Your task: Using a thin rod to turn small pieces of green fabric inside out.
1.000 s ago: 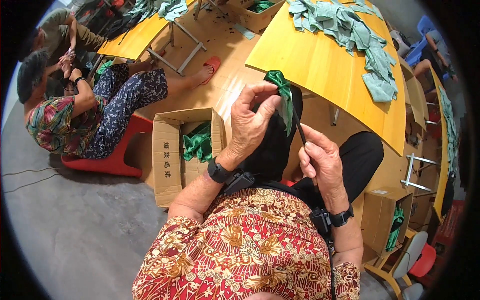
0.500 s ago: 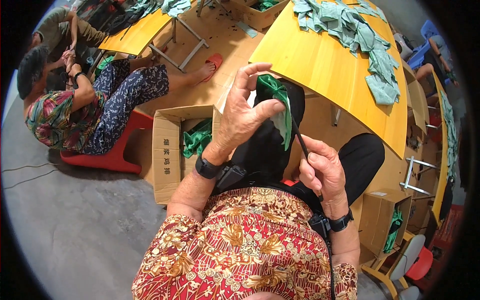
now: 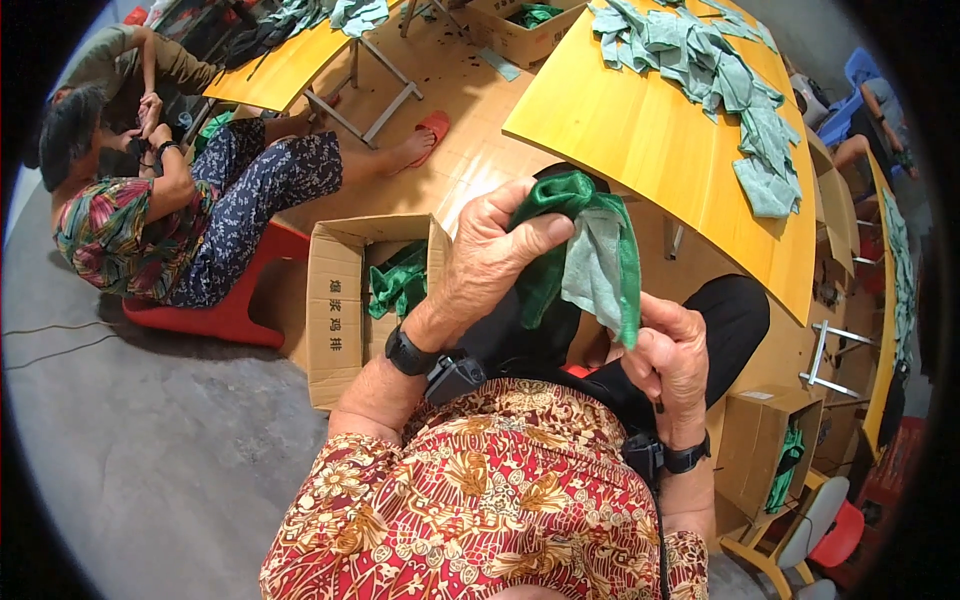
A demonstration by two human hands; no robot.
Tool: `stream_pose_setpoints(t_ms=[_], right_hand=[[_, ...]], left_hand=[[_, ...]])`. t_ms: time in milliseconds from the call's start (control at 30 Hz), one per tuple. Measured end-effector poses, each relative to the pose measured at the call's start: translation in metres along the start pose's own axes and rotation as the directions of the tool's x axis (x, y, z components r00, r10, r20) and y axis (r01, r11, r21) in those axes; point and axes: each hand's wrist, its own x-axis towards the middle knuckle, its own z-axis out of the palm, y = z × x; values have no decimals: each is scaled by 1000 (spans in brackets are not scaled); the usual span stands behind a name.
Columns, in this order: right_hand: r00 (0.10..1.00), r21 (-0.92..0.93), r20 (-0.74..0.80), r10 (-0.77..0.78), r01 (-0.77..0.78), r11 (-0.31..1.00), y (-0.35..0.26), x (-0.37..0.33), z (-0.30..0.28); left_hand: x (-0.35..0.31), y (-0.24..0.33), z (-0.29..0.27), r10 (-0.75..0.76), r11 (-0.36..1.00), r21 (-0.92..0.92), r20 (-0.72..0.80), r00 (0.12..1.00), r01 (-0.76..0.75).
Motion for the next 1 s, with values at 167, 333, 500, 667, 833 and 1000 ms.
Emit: stream_pose_setpoints(t_ms=[167, 333, 500, 667, 833, 1000], right_hand=[[1000, -197, 4, -15, 16, 980, -9, 0, -8], [998, -449, -40, -43, 20, 893, -9, -6, -17], [996, -596, 60, -63, 87, 798, -14, 4, -16], [996, -528, -65, -69, 24, 849, -12, 6, -10], [996, -503, -61, -66, 27, 864, -8, -1, -21], [970, -523, -238, -46, -87, 848, -11, -17, -52]], left_hand=[[4, 7, 1, 67, 996, 64, -78, 995, -62], [8, 7, 1, -28, 996, -88, -134, 991, 16], [9, -2, -1, -90, 992, -94, -118, 989, 79], [10, -1, 1, -166, 948, -287, -66, 984, 140], [12, -11, -2, -161, 954, -270, -105, 981, 127], [25, -20, -23, -144, 988, -62, -90, 986, 138]])
